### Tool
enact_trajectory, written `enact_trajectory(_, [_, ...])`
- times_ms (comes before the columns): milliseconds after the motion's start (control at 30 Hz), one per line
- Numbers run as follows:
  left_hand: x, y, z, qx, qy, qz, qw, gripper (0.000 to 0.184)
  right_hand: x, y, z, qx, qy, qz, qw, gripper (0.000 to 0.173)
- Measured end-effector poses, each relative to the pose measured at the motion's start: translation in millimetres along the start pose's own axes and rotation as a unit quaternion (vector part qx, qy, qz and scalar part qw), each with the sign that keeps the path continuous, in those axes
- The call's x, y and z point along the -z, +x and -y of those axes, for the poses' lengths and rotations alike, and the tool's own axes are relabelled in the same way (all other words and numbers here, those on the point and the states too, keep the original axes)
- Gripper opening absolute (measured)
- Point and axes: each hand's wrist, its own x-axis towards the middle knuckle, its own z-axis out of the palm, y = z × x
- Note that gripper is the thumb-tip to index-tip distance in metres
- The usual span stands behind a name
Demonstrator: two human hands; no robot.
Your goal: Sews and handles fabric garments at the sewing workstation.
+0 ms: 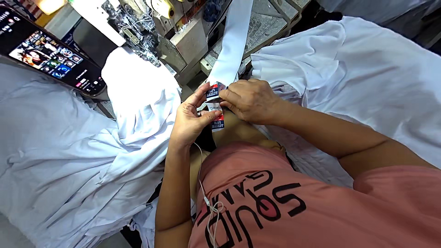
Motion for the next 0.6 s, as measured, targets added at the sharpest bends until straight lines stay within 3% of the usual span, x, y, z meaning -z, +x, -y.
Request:
enact_trajectory(100, [0.3,-9.3,-9.6,-0.006,0.015,-0.013,1.000,0.087,4.7,12.5,3.3,-0.056,0.117,-0.066,0.989,0.028])
enact_trajectory(200, [1.5,-19.8,-19.5,-0.013,0.032,-0.036,0.999,0.093,3.2,29.4,4.1,-0.140,0.311,-0.097,0.935,0.034])
enact_trajectory(333, [6.5,-29.0,-24.8,-0.046,0.048,-0.088,0.994,0.089,-7.0,40.8,13.8,-0.220,0.533,-0.090,0.812,0.009])
enact_trajectory(467, [12.3,-35.2,-28.4,-0.086,0.077,-0.132,0.984,0.079,-17.6,31.7,35.2,-0.337,0.673,0.053,0.656,0.024])
enact_trajectory(600, [18.7,-38.1,-25.2,-0.197,0.224,-0.150,0.943,0.068,-32.8,25.9,51.1,-0.340,0.764,0.143,0.530,0.044])
